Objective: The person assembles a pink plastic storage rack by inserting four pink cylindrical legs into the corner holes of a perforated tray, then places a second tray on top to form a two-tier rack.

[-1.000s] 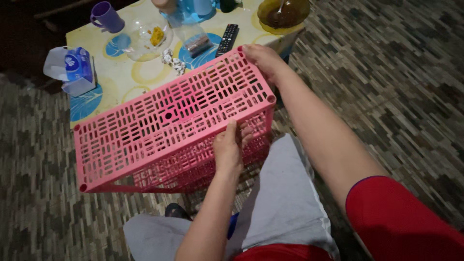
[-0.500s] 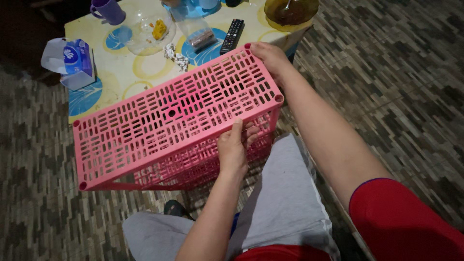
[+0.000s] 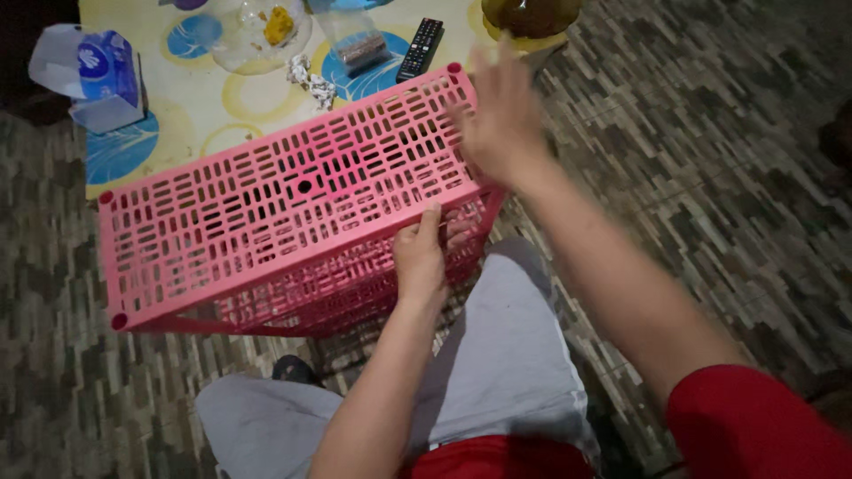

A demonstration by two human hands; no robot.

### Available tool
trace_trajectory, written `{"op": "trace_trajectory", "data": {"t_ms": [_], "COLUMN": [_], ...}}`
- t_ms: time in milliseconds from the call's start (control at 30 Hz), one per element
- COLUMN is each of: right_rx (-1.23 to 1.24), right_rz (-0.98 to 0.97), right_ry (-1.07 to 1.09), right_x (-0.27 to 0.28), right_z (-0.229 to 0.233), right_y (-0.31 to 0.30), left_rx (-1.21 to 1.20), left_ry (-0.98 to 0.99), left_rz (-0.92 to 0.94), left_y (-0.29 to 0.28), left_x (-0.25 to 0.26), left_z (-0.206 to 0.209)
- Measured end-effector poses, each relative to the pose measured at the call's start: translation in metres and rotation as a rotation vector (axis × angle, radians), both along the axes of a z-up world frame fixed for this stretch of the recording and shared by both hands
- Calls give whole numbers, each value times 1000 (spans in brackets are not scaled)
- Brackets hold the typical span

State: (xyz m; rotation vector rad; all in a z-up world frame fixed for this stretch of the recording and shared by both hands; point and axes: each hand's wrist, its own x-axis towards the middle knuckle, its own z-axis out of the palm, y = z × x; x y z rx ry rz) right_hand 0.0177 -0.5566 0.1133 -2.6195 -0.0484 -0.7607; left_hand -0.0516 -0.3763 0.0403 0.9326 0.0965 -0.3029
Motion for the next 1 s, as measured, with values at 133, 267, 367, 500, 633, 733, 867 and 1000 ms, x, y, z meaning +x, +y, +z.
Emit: {"op": "trace_trajectory", "data": {"t_ms": [133, 267, 367, 500, 633, 733, 867, 1000], "right_rx": [22, -4, -59, 21, -74, -2, -95, -140], "right_rz": [-73, -59, -100, -212, -132, -69, -71, -48], "right_ry": [172, 50, -26, 248, 299, 45, 26, 101], "right_x": [-4, 6, 1, -8, -8, -7, -4, 7], "right_z": [1, 23, 35, 29, 36, 44, 28, 2], "right_y": [9, -8, -12, 22, 28, 8, 1, 13], "left_rx": [-32, -6, -7, 42, 5, 59, 35, 75], "left_ry": [17, -13, -19, -31, -26, -30, -43, -132], "left_rz": [-4, -7, 10, -1, -7, -17, 8, 52], "left_y": [-1, -2, -2, -6, -4, -4, -4, -2], "left_x": [-1, 3, 3, 5, 4, 4, 2, -2], "left_z": [2, -4, -11, -9, -9, -10, -11, -8]}}
